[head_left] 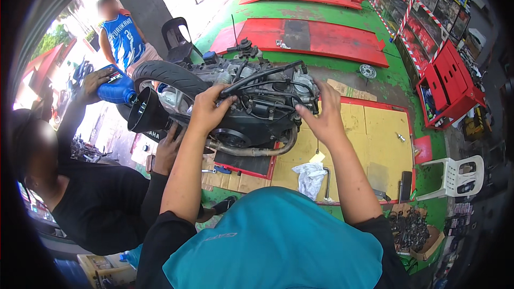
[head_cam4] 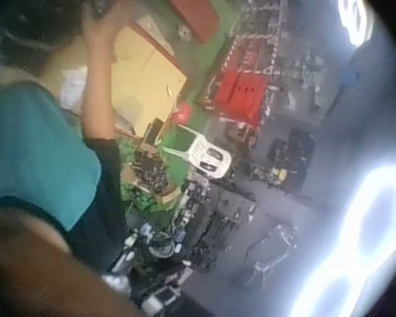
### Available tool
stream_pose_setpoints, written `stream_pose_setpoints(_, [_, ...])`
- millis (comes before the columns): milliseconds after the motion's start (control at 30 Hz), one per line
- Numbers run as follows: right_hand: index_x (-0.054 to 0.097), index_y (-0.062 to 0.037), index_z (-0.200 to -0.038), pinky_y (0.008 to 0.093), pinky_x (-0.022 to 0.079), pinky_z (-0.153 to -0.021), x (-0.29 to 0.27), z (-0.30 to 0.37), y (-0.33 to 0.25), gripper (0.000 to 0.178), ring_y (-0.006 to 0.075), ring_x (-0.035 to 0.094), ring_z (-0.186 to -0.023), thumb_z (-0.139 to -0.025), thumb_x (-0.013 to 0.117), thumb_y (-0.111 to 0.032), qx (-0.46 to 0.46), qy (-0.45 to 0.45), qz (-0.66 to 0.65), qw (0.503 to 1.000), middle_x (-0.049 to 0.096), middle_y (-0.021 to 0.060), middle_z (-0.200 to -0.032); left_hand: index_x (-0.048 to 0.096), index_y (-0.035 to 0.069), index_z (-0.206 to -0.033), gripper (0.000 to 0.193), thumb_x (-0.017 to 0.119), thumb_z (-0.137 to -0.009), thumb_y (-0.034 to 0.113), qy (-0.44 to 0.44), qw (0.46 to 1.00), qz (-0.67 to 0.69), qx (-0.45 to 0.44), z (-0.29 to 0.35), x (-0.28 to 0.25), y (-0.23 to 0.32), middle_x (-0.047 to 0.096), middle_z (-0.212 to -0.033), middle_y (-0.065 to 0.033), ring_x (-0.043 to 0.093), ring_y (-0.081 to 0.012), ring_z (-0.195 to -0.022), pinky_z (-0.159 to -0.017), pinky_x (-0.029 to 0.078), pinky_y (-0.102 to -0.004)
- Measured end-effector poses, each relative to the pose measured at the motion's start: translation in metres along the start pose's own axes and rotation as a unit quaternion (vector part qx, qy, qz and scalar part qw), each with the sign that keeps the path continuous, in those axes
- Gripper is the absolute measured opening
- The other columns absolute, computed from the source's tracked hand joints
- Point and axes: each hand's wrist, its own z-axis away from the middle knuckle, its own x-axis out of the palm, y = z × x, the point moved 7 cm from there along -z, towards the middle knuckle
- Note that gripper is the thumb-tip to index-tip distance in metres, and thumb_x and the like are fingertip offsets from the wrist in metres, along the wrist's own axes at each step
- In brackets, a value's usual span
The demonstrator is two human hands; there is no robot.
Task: The person pours oil into a motorcycle engine using a funnel while another person assists. The person then removes the funnel and installs a metal side cover onto the motorcycle frame, securing it with bolts.
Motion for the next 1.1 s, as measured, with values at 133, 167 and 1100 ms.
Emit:
stream_pose_setpoints(133, [0.068, -0.0013, -0.124, 0.0469, 0.042, -0.109, 0.02, -0.02, 0.028, 0.039, 0.0375, 0.052, -0.129, -0.092, 0.077, -0.02, 0.018, -0.095, -0.002, 0.995, 0.064, 0.0172, -0.131, 0.073, 0.002, -0.11, 0.027, 0.08, -0.09, 0.019, -0.005, 0.999, 0.019, -0.043, -0.008, 0.0, -0.021, 0.07, -0.075, -0.0149, 0.068, -0.024, -0.068, -0.068, 0.051, -0.035])
stream_pose_setpoints(167, [0.069, -0.0014, -0.121, 0.0469, 0.042, -0.108, 0.024, -0.023, 0.033, 0.034, 0.0373, 0.052, -0.129, -0.092, 0.076, -0.019, 0.019, -0.118, 0.01, 0.993, 0.064, 0.017, -0.132, 0.073, 0.002, -0.11, 0.027, 0.08, -0.091, 0.019, -0.008, 0.998, 0.027, -0.058, -0.011, 0.0, -0.028, 0.069, -0.073, -0.0148, 0.066, -0.023, -0.065, -0.066, 0.05, -0.0347])
stream_pose_setpoints(1100, [0.067, 0.0023, -0.135, 0.0258, 0.05, -0.066, -0.026, -0.019, -0.055, 0.034, 0.0089, 0.061, -0.075, -0.103, 0.066, -0.01, 0.169, -0.247, -0.393, 0.869, 0.072, 0.0064, -0.098, 0.061, 0.004, -0.142, 0.061, 0.081, -0.085, 0.005, -0.006, 0.983, 0.117, -0.139, 0.014, -0.004, -0.046, 0.069, -0.123, -0.0116, 0.064, -0.0207, -0.12, -0.102, 0.049, -0.035])
